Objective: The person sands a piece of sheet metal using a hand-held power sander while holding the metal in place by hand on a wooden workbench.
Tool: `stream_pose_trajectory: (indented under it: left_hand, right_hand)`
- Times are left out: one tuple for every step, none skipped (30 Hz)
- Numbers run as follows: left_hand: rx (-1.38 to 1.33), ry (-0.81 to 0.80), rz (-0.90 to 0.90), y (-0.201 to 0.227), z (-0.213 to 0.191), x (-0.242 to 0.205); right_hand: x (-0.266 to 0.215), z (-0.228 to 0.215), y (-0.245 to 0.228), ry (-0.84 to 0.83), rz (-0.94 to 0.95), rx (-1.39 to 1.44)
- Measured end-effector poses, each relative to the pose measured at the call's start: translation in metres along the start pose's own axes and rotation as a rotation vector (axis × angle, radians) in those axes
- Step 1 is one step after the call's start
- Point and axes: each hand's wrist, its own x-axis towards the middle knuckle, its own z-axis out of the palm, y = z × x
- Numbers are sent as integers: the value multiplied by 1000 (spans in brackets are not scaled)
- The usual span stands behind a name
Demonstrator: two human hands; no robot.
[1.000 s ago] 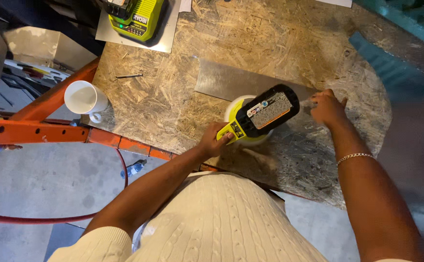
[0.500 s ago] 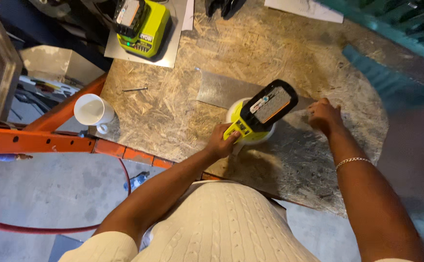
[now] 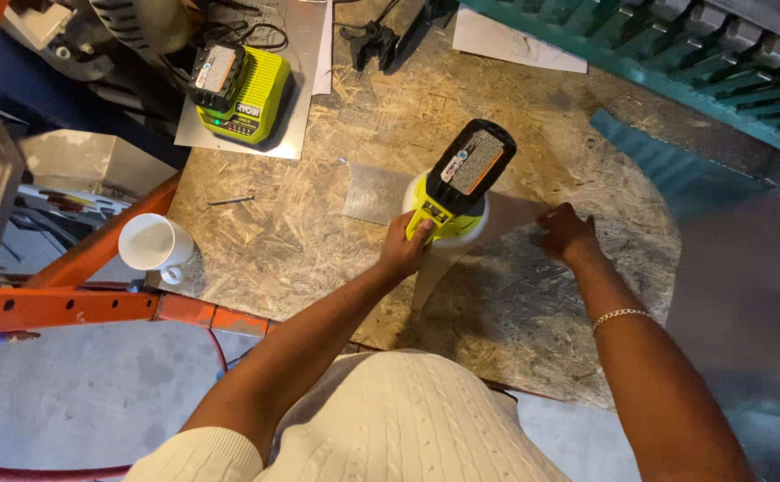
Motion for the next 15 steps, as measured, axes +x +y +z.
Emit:
stream_pose_trajectory:
  left_hand:
    - [32, 0, 22, -2, -2, 0]
    - [63, 0, 43, -5, -4, -1]
    - [65, 3, 46, -5, -1, -6]
    - [72, 22, 59, -5, 3, -11]
    - [78, 42, 74, -5, 7, -16]
    - [78, 45, 77, 4, 12, -21]
    - [74, 87, 71, 14, 18, -27]
    - [69, 129, 65, 24, 24, -33]
    - [68, 133, 70, 34, 29, -36]
    - [102, 160, 68, 44, 34, -39]
    - [137, 186, 65, 54, 39, -43]
    - [137, 188, 68, 51, 39, -40]
    - [120, 248, 66, 47, 40, -38]
    - [103, 307, 64, 44, 40, -35]
    - [103, 306, 65, 40, 39, -30]
  right_hand:
    - [-3, -5, 0, 0, 54, 283]
    - [-6, -10, -1, 1, 108, 565]
    - [0, -1, 0, 5, 106, 564]
    - [5, 7, 1, 10, 114, 577]
    - [11, 15, 2, 15, 123, 589]
    - [15, 19, 2, 19, 122, 587]
    - [20, 22, 3, -3, 129, 575]
    - [25, 26, 4, -24, 136, 563]
    - [23, 24, 4, -19, 135, 559]
    - [22, 23, 5, -23, 128, 531]
    - [20, 23, 4, -28, 122, 504]
    - [9, 9, 3, -24, 122, 502]
    - [-4, -3, 2, 16, 105, 525]
    - [-16, -15, 0, 56, 88, 547]
    - [-16, -12, 0, 57, 89, 547]
